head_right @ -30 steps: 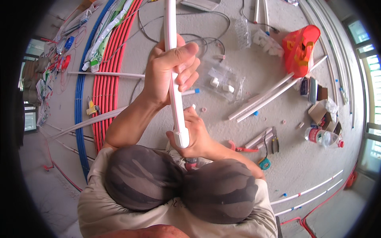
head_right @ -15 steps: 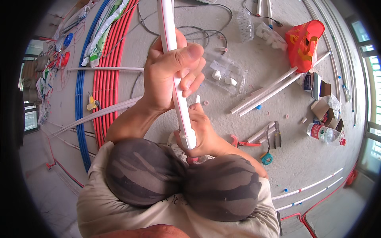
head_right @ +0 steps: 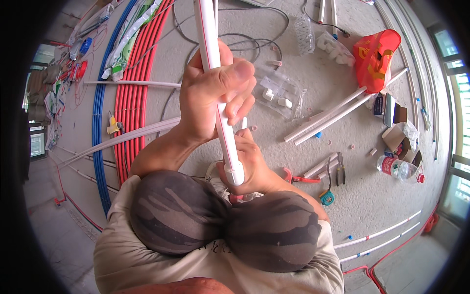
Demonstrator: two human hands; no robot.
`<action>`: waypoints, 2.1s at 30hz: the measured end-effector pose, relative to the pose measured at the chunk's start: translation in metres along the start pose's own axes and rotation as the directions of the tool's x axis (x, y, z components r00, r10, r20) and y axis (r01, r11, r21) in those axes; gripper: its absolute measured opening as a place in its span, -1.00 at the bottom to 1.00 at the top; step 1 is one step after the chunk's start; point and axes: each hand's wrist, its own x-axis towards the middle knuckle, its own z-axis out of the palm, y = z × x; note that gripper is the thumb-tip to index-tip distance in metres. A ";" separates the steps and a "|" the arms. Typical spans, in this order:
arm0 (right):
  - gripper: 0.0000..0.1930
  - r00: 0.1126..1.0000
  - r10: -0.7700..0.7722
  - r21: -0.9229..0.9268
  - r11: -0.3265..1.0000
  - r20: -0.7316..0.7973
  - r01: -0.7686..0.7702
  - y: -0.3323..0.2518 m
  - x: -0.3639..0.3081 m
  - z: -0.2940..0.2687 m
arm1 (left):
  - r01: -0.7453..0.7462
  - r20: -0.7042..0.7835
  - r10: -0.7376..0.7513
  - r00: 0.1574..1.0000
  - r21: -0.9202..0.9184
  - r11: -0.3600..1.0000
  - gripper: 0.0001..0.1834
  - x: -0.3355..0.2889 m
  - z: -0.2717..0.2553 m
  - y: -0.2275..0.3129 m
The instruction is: The person assembles white PVC pipes by inserting them into elbow and T-shaped connectors. They repeatedly pick up pipe segments and fittings, align them, and push them together to form longer pipe assemblies on the floor.
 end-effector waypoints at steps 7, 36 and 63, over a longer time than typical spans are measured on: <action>-0.77 1.000 -0.003 0.002 1.000 -0.025 0.003 -0.003 0.001 -0.003 | -0.007 0.066 0.012 0.998 -0.062 0.998 -0.62 -0.001 0.001 0.001; -0.74 0.954 0.276 0.111 0.958 -0.113 -0.264 -0.003 0.008 0.001 | -0.152 -0.014 0.156 0.988 0.170 0.974 -0.68 0.008 0.000 0.003; 0.05 0.785 0.503 0.666 0.729 -0.361 -0.161 0.007 0.013 -0.008 | -0.309 0.177 0.285 0.942 0.130 0.942 -0.59 -0.024 -0.044 0.041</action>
